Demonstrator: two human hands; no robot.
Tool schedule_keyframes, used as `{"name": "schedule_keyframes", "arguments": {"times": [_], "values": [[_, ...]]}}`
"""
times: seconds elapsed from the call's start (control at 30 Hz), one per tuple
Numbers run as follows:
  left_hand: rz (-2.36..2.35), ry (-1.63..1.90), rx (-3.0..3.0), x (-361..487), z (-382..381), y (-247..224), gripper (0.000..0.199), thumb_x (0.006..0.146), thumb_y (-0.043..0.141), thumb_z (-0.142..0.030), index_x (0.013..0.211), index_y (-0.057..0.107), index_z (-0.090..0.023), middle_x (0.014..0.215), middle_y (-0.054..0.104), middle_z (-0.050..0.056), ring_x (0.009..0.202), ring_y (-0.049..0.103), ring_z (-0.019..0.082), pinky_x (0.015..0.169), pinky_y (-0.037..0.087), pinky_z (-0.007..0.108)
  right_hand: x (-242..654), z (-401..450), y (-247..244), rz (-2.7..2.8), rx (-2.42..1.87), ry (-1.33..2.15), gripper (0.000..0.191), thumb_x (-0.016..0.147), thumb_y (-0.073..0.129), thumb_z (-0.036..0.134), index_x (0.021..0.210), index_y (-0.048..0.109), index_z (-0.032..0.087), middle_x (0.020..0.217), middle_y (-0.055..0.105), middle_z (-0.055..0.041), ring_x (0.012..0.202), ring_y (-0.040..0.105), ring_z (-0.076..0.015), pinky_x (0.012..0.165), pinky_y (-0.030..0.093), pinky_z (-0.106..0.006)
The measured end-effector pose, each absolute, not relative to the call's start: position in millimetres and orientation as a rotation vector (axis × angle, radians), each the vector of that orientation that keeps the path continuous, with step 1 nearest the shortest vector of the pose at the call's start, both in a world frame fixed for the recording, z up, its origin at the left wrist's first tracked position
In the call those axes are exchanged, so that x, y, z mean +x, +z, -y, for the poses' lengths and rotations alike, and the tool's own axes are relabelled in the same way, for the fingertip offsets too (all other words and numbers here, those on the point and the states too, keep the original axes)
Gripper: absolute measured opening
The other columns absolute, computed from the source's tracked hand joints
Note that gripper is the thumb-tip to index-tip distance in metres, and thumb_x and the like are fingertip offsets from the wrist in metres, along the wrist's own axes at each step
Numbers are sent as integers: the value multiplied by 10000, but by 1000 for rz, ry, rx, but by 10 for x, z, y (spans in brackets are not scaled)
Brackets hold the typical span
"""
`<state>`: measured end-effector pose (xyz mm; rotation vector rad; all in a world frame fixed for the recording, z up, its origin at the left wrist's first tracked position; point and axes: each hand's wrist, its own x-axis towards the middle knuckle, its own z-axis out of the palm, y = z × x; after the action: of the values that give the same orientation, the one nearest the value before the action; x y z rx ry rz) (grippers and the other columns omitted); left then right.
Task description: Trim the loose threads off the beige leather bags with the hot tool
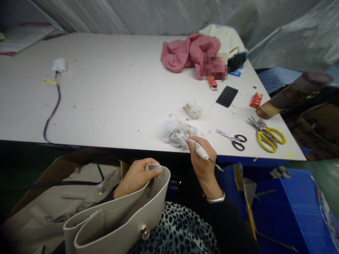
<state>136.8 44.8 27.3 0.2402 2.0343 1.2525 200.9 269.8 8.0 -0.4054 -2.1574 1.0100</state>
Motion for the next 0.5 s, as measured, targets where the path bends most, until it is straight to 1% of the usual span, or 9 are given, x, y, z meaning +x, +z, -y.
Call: {"name": "schedule_keyframes", "arguments": {"times": [0.07, 0.17, 0.23, 0.3, 0.5], "values": [[-2054, 1233, 259, 1379, -463, 300, 198, 757, 734, -332, 862, 770, -169, 793, 741, 27, 773, 648, 202, 723, 456, 303, 2081, -2666, 96, 2052, -501, 1254, 240, 989, 662, 437, 972, 735, 209, 882, 749, -43, 825, 713, -209, 797, 569, -350], [-2065, 1225, 300, 1402, -491, 358, 172, 768, 731, -314, 860, 772, -175, 805, 750, 23, 785, 659, 200, 723, 456, 295, 2201, -2562, 91, 1979, -505, 1774, 287, 986, 654, 476, 910, 736, 212, 714, 706, -6, 661, 677, -165, 645, 553, -282], [-2060, 1229, 327, 1423, -510, 397, 165, 777, 731, -314, 866, 771, -180, 807, 753, 17, 779, 661, 194, 714, 455, 287, 2272, -2479, 69, 1969, -462, 2005, 296, 977, 665, 480, 884, 743, 210, 678, 696, -3, 632, 664, -150, 618, 540, -257], [-2062, 1216, 349, 1447, -527, 428, 165, 783, 731, -314, 872, 772, -181, 799, 752, 12, 764, 659, 189, 699, 453, 281, 2328, -2415, 45, 1956, -452, 2093, 294, 969, 677, 478, 881, 749, 207, 682, 700, -8, 639, 661, -145, 626, 537, -249], [-2077, 1163, 398, 1528, -563, 484, 161, 771, 730, -278, 875, 784, -167, 783, 754, 13, 750, 651, 180, 696, 449, 274, 2411, -2406, 47, 2004, -414, 2172, 304, 957, 683, 477, 851, 735, 197, 695, 694, -13, 669, 652, -144, 646, 529, -244]]}}
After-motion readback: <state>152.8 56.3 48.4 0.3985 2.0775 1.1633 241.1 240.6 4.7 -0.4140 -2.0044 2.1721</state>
